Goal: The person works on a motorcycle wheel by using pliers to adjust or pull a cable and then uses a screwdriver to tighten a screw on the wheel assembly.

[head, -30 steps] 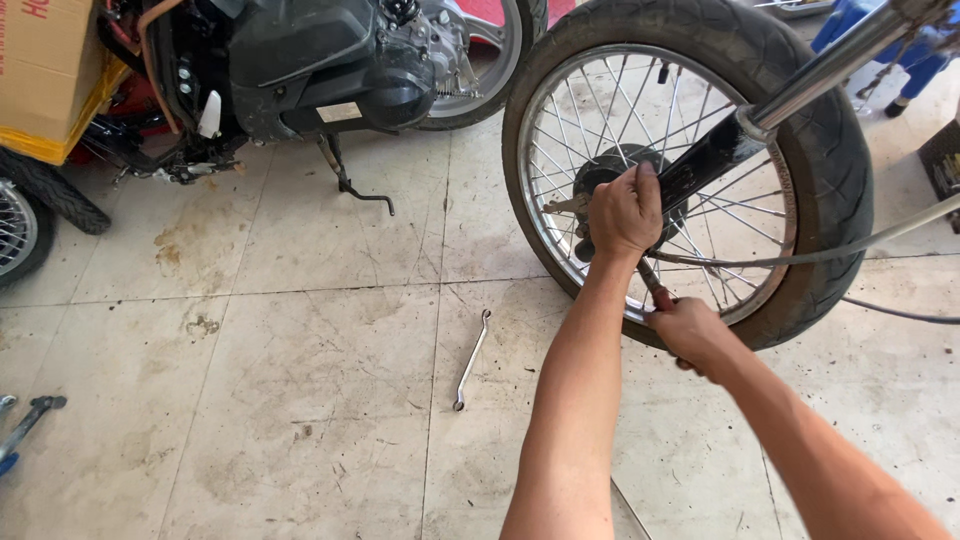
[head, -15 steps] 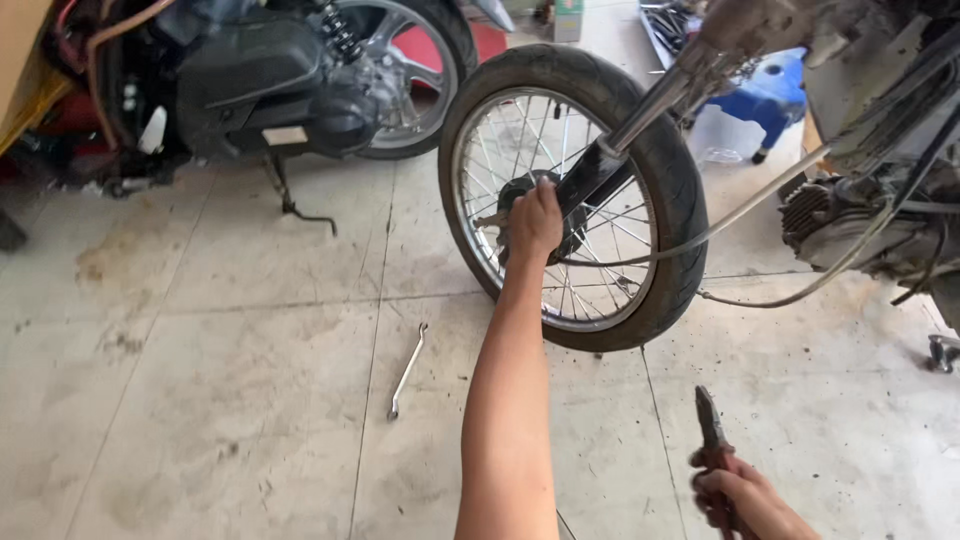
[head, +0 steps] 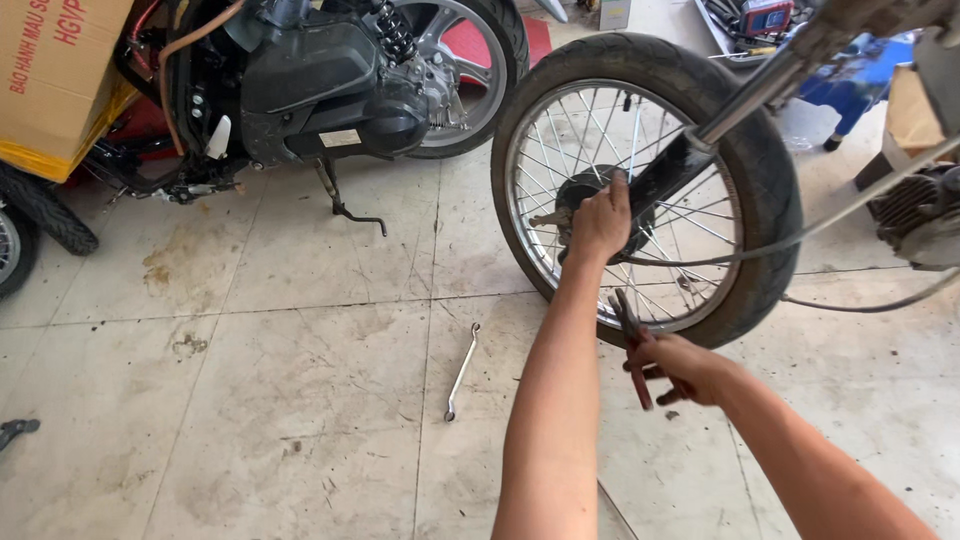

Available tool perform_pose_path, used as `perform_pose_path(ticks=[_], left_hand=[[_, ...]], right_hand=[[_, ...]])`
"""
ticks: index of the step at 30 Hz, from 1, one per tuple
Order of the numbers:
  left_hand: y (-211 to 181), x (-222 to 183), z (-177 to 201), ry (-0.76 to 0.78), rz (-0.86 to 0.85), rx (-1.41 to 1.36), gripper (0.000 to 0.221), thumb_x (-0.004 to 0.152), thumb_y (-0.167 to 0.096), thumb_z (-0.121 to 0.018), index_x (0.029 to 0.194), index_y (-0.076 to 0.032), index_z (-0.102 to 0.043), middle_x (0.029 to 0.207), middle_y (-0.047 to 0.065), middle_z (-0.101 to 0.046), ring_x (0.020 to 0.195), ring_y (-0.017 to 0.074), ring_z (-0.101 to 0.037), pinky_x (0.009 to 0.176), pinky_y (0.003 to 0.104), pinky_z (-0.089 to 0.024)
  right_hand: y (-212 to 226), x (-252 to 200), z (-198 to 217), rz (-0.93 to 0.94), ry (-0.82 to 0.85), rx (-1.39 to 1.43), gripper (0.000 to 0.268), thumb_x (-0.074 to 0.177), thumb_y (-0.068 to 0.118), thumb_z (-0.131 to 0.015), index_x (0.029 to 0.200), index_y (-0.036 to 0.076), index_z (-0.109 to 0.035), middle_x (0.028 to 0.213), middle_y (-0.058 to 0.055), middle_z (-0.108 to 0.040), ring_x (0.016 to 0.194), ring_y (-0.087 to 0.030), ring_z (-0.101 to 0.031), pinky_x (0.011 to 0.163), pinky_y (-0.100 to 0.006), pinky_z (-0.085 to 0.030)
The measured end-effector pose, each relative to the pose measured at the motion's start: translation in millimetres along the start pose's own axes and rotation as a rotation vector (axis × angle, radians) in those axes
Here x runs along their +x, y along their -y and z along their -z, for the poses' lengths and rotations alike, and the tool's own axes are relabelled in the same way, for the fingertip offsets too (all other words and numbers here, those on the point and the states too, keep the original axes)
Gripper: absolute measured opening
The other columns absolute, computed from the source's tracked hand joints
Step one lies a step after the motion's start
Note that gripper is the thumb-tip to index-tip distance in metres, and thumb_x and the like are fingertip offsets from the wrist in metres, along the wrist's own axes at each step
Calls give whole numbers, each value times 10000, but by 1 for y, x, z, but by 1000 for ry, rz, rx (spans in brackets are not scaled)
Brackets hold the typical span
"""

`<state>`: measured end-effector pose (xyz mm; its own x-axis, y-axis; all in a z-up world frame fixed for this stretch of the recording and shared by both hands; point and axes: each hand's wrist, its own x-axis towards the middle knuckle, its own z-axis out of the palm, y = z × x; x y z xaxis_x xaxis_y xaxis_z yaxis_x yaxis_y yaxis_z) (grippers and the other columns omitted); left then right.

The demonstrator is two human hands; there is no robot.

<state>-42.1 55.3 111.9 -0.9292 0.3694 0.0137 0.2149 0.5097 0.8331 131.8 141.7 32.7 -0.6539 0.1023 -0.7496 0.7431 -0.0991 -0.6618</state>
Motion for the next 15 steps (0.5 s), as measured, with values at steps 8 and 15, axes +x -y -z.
perform_pose_path(ticks=[8,15], left_hand=[[35,24,9,75,-90,-182,826,1082,-596,-93,1404,-12,-580,1146,377,-680,1194,595,-607,1027,727,-494],[38,27,2,12,-100,-147,827,1079,-601,-91,1397,-22,-588,1047,343,-716,1100,570,-668,938,734,-559]], right_hand=[[47,41,-11,-20,-81,-25,424,881,108,-591,1266,-69,-561,984,-221,-615,970,-465,-657,734,-756,-510],[53,43,-18,-15,-129,-26,383,920,161,-573,1205,-93,-553,664,-198,-547,845,-477,-691,770,-719,-567]])
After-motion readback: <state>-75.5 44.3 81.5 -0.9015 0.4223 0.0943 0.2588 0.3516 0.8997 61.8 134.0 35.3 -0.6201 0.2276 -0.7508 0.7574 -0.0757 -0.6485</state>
